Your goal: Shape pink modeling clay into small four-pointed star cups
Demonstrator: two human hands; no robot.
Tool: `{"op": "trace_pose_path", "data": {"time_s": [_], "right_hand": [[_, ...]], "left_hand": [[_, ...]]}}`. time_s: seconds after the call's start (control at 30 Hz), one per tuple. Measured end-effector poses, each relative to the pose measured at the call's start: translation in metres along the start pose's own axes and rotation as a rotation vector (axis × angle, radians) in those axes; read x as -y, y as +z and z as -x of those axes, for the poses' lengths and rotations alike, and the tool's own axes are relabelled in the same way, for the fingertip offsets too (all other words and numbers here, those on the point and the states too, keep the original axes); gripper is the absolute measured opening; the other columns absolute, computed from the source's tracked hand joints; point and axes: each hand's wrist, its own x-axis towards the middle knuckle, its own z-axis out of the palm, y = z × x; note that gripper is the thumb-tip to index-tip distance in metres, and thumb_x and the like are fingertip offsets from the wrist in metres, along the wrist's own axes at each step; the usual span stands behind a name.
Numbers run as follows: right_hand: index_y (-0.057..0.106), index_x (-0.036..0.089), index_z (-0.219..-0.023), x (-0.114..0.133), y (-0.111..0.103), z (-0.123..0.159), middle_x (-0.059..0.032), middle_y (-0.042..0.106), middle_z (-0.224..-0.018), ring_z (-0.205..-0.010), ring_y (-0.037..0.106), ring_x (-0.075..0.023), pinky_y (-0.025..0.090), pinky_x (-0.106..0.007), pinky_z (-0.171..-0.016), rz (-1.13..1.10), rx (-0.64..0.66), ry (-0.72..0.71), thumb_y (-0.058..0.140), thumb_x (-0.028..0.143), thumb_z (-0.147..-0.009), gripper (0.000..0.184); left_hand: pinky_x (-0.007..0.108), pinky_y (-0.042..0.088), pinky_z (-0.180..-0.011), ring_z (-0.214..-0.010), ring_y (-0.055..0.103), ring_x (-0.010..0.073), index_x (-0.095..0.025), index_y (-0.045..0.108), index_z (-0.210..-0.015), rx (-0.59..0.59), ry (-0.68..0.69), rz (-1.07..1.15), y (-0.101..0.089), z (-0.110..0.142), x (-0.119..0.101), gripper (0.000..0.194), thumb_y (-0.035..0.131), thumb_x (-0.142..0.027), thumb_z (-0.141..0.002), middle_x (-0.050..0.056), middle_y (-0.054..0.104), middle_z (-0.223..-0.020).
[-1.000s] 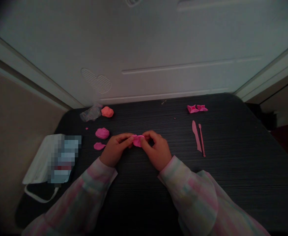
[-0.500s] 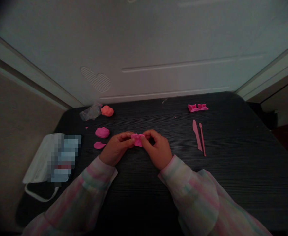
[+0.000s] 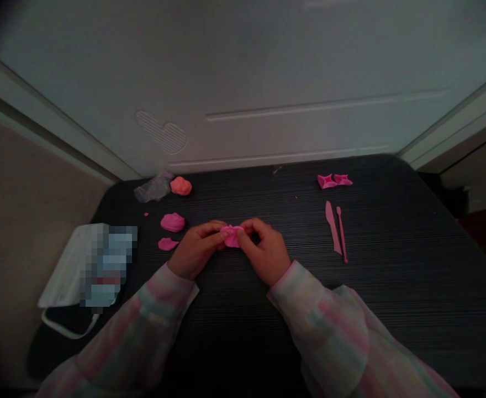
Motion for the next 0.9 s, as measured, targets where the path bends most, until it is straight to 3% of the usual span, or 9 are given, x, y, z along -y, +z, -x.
{"op": "trace_pose_path", "data": {"time_s": [0.23, 0.37, 0.47, 0.63, 0.8, 0.9], "right_hand": [[0.053, 0.018, -0.079, -0.0012, 0.0016, 0.0003, 0.0002, 0.055, -0.069, -0.065, 0.052, -0.0120, 0.041, -0.027, -0.063, 0.027, -0.036, -0.060, 0.050, 0.027, -0.075, 0.010], [0.054, 0.018, -0.083, 0.0013, 0.0017, 0.0024, -0.0032, 0.054, -0.079, -0.076, 0.051, -0.0144, 0.043, -0.030, -0.069, 0.113, -0.197, -0.284, 0.052, 0.020, -0.073, 0.011], [0.058, 0.018, -0.077, 0.0039, 0.0018, 0.0034, -0.0044, 0.053, -0.079, -0.078, 0.051, -0.0157, 0.043, -0.032, -0.071, 0.201, -0.225, -0.407, 0.053, 0.020, -0.072, 0.006], [0.061, 0.018, -0.078, 0.0022, 0.0034, 0.0024, -0.0050, 0.055, -0.079, -0.077, 0.052, -0.0155, 0.045, -0.032, -0.069, 0.255, -0.196, -0.439, 0.056, 0.021, -0.072, 0.008], [0.060, 0.018, -0.076, -0.0013, 0.0031, 0.0004, -0.0048, 0.057, -0.078, -0.076, 0.052, -0.0163, 0.044, -0.033, -0.069, 0.307, -0.187, -0.440, 0.057, 0.022, -0.071, 0.007], [0.059, 0.018, -0.074, -0.0015, 0.0030, 0.0003, -0.0051, 0.057, -0.078, -0.076, 0.052, -0.0163, 0.044, -0.033, -0.069, 0.320, -0.171, -0.448, 0.056, 0.021, -0.071, 0.006]], "left_hand": [[0.021, 0.030, -0.054, -0.056, 0.041, 0.0063, -0.014, 0.062, -0.067, 0.007, -0.011, 0.113, 0.0028, 0.0008, -0.0021, 0.007, 0.061, -0.020, -0.065, -0.003, 0.050, -0.062], [0.021, 0.030, -0.053, -0.055, 0.042, 0.0063, -0.014, 0.062, -0.066, -0.030, -0.011, 0.116, 0.0038, 0.0002, -0.0015, 0.009, 0.060, -0.023, -0.066, -0.003, 0.050, -0.058], [0.021, 0.032, -0.054, -0.057, 0.044, 0.0073, -0.014, 0.061, -0.067, -0.015, 0.016, 0.059, 0.0031, -0.0004, 0.0005, 0.012, 0.059, -0.025, -0.068, -0.002, 0.052, -0.061], [0.023, 0.037, -0.059, -0.059, 0.048, 0.0083, -0.015, 0.061, -0.067, -0.010, 0.124, -0.114, 0.0032, 0.0018, 0.0003, 0.013, 0.054, -0.025, -0.073, -0.001, 0.055, -0.065], [0.024, 0.041, -0.070, -0.072, 0.054, 0.0118, -0.015, 0.061, -0.064, -0.046, 0.347, -0.460, 0.0059, 0.0077, -0.0051, 0.016, 0.050, -0.020, -0.075, 0.002, 0.058, -0.072], [0.024, 0.042, -0.070, -0.073, 0.055, 0.0122, -0.015, 0.060, -0.065, -0.050, 0.384, -0.548, 0.0070, 0.0094, -0.0059, 0.017, 0.048, -0.020, -0.076, 0.003, 0.060, -0.073]]}}
